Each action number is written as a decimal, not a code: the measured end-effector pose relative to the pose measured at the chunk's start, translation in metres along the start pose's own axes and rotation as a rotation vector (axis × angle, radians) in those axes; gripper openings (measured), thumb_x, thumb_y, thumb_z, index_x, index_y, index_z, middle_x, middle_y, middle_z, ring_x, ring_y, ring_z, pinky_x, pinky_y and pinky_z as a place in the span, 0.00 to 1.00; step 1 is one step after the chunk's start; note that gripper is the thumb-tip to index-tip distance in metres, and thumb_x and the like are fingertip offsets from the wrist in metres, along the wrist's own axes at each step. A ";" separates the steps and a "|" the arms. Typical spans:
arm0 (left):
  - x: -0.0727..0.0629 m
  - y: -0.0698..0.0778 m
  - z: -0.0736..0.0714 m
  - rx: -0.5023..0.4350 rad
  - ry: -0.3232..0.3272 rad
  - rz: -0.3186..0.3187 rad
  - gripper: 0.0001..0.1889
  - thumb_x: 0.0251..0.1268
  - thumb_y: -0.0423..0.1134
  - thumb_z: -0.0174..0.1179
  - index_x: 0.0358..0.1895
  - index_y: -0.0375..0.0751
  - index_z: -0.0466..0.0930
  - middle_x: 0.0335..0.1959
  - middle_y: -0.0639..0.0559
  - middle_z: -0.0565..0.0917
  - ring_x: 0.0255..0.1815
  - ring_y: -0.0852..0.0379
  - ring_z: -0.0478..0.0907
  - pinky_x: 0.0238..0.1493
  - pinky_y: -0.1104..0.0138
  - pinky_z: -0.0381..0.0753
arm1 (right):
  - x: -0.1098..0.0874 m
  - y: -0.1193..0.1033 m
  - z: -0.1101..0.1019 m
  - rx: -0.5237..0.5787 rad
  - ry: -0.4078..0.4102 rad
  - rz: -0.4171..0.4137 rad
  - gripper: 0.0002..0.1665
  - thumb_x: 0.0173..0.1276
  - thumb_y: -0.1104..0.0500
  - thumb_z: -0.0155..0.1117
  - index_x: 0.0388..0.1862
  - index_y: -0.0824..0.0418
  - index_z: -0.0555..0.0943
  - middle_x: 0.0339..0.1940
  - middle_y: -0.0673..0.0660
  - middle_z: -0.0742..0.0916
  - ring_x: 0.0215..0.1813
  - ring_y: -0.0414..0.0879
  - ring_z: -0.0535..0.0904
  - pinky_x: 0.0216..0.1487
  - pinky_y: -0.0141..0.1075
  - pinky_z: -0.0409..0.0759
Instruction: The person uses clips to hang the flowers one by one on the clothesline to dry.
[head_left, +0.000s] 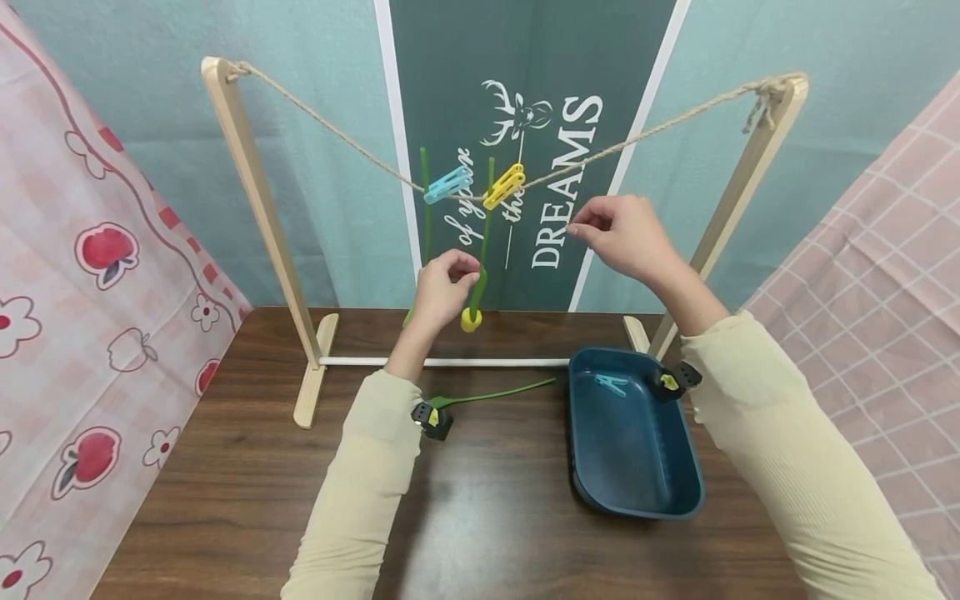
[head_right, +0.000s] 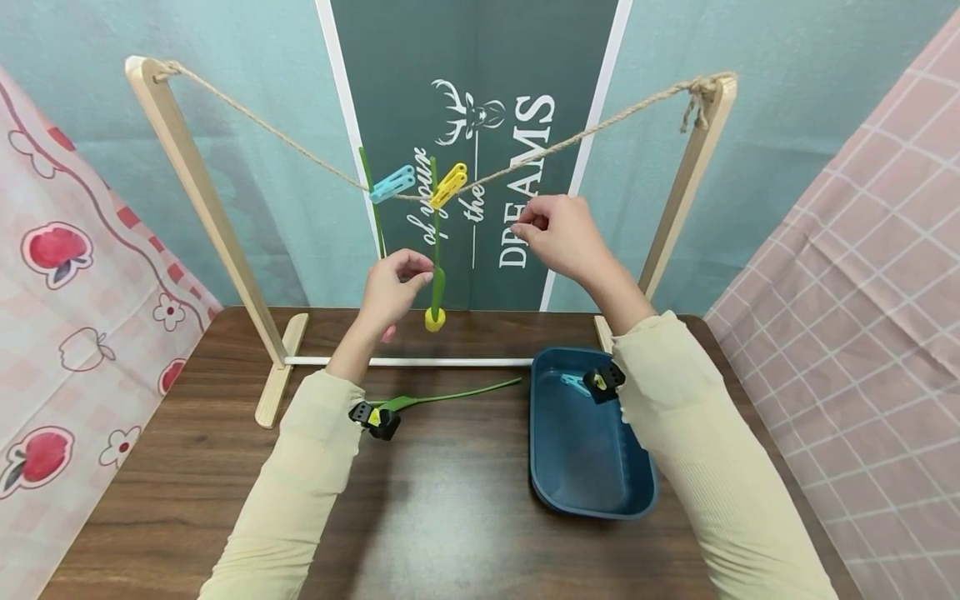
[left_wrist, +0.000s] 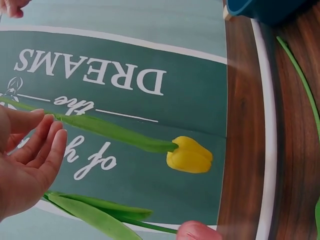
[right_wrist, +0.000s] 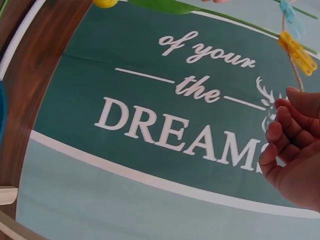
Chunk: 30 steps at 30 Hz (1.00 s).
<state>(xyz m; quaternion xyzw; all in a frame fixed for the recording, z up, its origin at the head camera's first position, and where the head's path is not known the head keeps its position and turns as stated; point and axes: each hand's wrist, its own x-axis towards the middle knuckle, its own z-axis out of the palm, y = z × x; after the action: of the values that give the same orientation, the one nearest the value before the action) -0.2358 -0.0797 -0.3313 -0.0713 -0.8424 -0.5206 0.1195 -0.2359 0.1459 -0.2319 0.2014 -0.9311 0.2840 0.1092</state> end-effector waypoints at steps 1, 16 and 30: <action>-0.001 -0.001 0.000 0.000 -0.003 -0.002 0.04 0.60 0.30 0.58 0.38 0.36 0.78 0.36 0.47 0.80 0.39 0.53 0.75 0.45 0.65 0.73 | -0.001 0.002 0.001 0.001 -0.006 0.006 0.10 0.65 0.60 0.59 0.35 0.66 0.81 0.24 0.59 0.79 0.28 0.50 0.68 0.28 0.39 0.65; -0.011 -0.030 0.002 -0.008 -0.052 -0.019 0.04 0.59 0.30 0.58 0.36 0.34 0.78 0.35 0.44 0.81 0.39 0.50 0.75 0.44 0.62 0.73 | -0.022 0.036 0.019 0.048 -0.060 0.071 0.09 0.65 0.60 0.59 0.34 0.66 0.81 0.24 0.59 0.80 0.29 0.50 0.70 0.29 0.40 0.68; -0.025 -0.066 0.003 0.039 -0.100 -0.055 0.04 0.58 0.32 0.60 0.34 0.34 0.79 0.31 0.44 0.82 0.33 0.51 0.76 0.36 0.63 0.75 | -0.050 0.089 0.036 0.083 -0.150 0.125 0.10 0.66 0.60 0.57 0.32 0.66 0.81 0.19 0.55 0.79 0.25 0.49 0.73 0.27 0.38 0.70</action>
<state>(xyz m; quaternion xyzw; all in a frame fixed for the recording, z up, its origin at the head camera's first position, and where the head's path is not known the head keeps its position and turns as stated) -0.2286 -0.1069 -0.3964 -0.0718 -0.8589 -0.5029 0.0644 -0.2334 0.2078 -0.3204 0.1679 -0.9349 0.3125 0.0131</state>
